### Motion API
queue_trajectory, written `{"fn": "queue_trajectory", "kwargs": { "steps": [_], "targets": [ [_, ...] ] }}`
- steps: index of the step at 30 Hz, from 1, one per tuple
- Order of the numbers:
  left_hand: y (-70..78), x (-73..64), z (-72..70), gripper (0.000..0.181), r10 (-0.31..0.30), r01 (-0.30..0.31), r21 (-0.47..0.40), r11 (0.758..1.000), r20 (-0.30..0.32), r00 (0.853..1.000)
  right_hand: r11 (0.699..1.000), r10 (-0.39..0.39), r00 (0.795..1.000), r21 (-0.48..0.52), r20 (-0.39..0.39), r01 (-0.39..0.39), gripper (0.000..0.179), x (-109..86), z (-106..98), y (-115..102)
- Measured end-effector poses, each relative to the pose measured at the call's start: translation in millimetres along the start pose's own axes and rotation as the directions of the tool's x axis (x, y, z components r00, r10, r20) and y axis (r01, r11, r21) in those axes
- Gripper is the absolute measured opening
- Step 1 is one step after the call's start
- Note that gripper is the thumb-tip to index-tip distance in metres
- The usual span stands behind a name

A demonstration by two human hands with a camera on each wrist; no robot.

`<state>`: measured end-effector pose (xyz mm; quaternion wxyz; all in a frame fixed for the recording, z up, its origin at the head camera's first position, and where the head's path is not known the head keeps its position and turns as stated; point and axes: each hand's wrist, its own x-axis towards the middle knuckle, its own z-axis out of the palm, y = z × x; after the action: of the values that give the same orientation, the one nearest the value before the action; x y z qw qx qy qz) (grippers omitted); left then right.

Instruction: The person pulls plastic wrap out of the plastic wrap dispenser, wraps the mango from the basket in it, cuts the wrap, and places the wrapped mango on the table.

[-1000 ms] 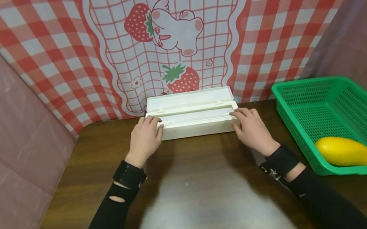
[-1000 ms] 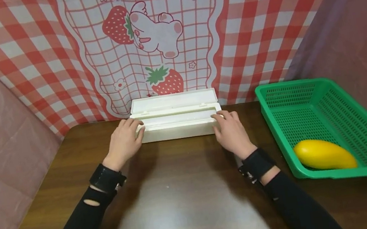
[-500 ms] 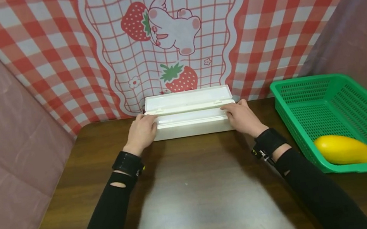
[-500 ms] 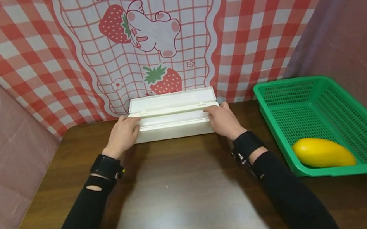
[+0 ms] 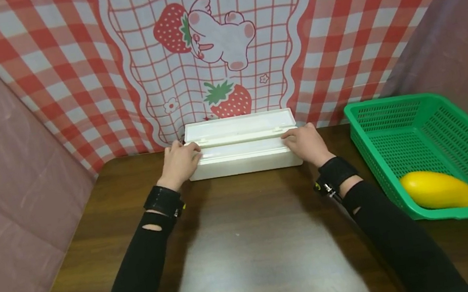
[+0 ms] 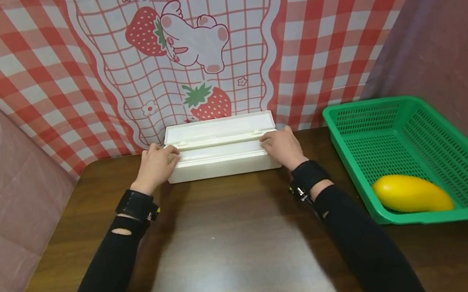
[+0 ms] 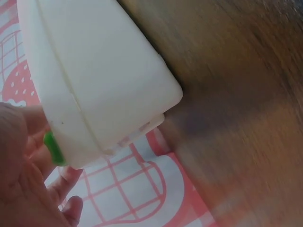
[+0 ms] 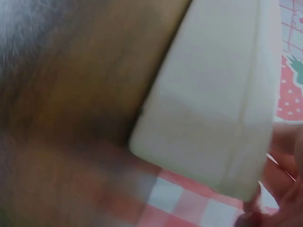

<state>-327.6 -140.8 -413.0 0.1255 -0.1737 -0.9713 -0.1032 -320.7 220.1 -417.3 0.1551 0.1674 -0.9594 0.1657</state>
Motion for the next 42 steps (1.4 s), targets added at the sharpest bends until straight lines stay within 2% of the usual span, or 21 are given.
{"fn": "queue_trajectory", "kwargs": {
  "steps": [4, 7, 12, 18, 22, 24, 30, 34, 42],
  "targets": [
    [-0.9, 2.8, 1.4, 0.018, -0.006, 0.005, -0.007, 1.0, -0.026, 1.0, 0.998, 0.055, 0.995, 0.026, -0.086, -0.053, 0.022, 0.0, 5, 1],
    [-1.2, 4.5, 1.0, 0.019, -0.013, 0.013, -0.024, 1.0, -0.007, 1.0, 0.992, 0.114, 0.986, 0.075, -0.122, -0.105, 0.021, -0.5, 6, 0],
    [-0.3, 6.5, -2.3, 0.028, -0.035, 0.037, -0.055, 0.998, 0.041, 0.999, 0.976, 0.186, 0.973, 0.14, -0.135, -0.167, 0.021, 2.7, 4, -1],
    [4.0, 7.3, -5.6, 0.028, -0.048, 0.053, -0.087, 0.995, 0.056, 0.997, 0.96, 0.251, 0.96, 0.161, -0.123, -0.23, 0.02, 6.7, 2, -1],
    [7.1, 8.8, -5.6, 0.028, -0.055, 0.059, -0.074, 0.995, 0.063, 0.997, 0.952, 0.275, 0.954, 0.173, -0.115, -0.254, 0.021, 8.7, 1, -1],
    [8.0, 9.7, -4.6, 0.024, -0.057, 0.06, -0.06, 0.996, 0.045, 0.997, 0.95, 0.277, 0.953, 0.181, -0.119, -0.253, 0.021, 9.8, 1, -1],
    [6.1, 10.2, 0.6, 0.016, -0.076, 0.075, -0.006, 0.997, -0.068, 0.995, 0.951, 0.234, 0.965, 0.232, -0.115, -0.203, 0.022, 12.9, 2, 0],
    [5.0, 10.8, 1.6, 0.016, -0.075, 0.075, -0.004, 0.997, -0.096, 0.993, 0.946, 0.221, 0.969, 0.268, -0.113, -0.184, 0.022, 12.6, 3, 0],
    [2.8, 21.6, -7.7, 0.012, -0.046, 0.034, -0.105, 0.994, -0.117, 0.992, 0.935, 0.194, 0.966, 0.331, -0.17, -0.129, 0.02, 11.5, 2, 0]
  ]
}}
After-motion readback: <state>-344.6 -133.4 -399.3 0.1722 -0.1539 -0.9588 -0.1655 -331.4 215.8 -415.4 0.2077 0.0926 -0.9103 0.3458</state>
